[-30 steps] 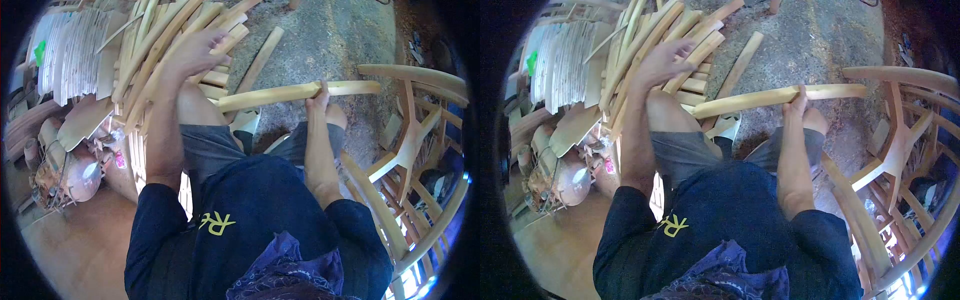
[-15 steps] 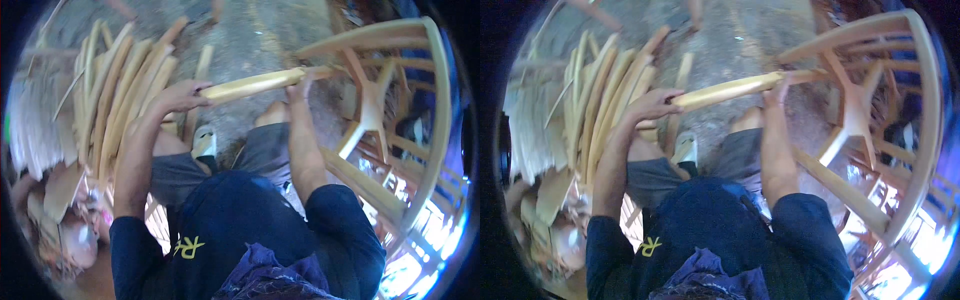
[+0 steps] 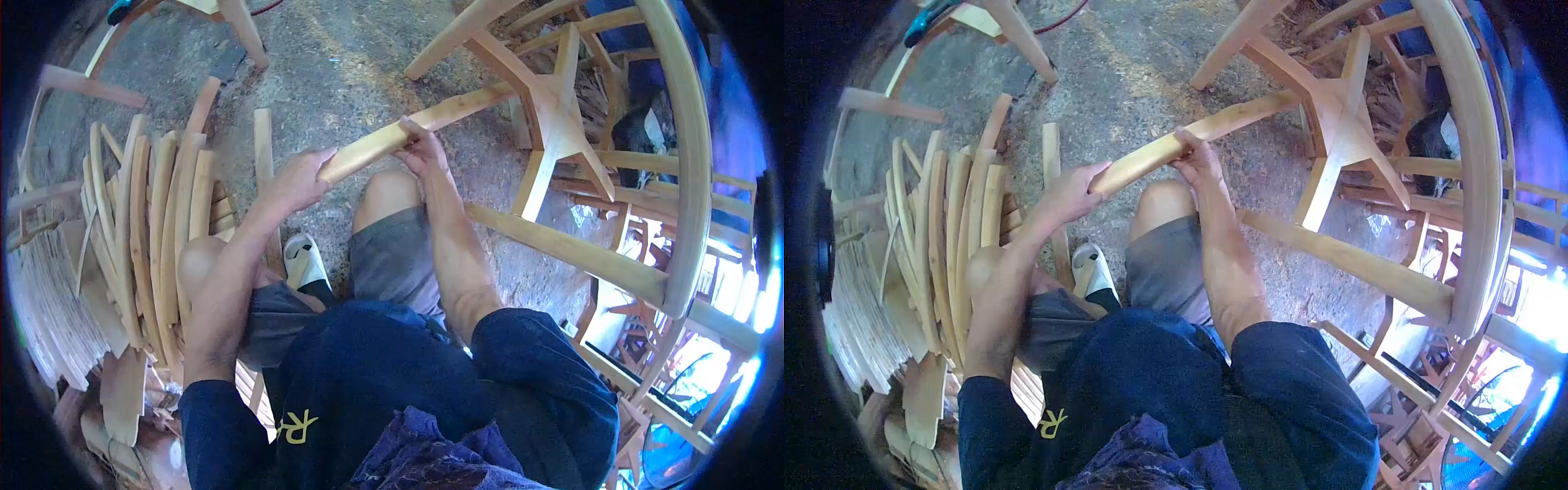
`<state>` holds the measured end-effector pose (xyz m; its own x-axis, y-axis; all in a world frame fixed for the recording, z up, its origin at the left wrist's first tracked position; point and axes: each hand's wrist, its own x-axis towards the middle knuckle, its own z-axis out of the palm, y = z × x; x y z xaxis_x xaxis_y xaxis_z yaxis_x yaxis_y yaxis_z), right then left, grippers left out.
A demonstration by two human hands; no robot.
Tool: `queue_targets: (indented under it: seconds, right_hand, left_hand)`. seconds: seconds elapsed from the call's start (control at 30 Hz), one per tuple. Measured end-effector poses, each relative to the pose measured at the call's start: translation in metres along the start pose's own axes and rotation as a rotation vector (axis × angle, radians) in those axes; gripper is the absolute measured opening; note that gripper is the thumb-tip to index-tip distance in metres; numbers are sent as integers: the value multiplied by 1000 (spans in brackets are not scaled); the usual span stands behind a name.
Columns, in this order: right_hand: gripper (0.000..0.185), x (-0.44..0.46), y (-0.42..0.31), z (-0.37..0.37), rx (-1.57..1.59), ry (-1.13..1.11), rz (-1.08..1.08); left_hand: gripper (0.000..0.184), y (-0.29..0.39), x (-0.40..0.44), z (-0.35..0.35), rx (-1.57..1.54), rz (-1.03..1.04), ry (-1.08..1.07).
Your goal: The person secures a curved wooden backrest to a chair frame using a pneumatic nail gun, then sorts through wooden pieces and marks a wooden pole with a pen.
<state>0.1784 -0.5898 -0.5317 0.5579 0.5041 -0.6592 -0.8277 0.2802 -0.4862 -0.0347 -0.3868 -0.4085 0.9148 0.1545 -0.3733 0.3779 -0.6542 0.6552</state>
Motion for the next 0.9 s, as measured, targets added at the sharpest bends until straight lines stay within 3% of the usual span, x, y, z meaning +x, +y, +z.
queue_targets:
  seconds: [0.07,0.17,0.37,0.57,0.8,0.9]
  right_hand:
    - [36,0,2,-7,-59,-38,91]
    - [47,2,5,-17,-91,14,36]
    - [45,20,16,-60,-6,-4,-12]
    - [46,31,17,-80,9,28,7]
    - [44,53,21,-93,65,90,-242]
    - [40,64,17,-109,-19,69,-313]
  left_hand:
    - [64,1,13,15,-3,-4,30]
    - [63,-2,23,38,-61,1,63]
    - [66,-7,21,54,-60,56,41]
    - [70,6,7,42,-2,-24,-57]
    - [67,-23,3,69,45,51,-104]
    - [64,18,-5,26,8,-62,-286]
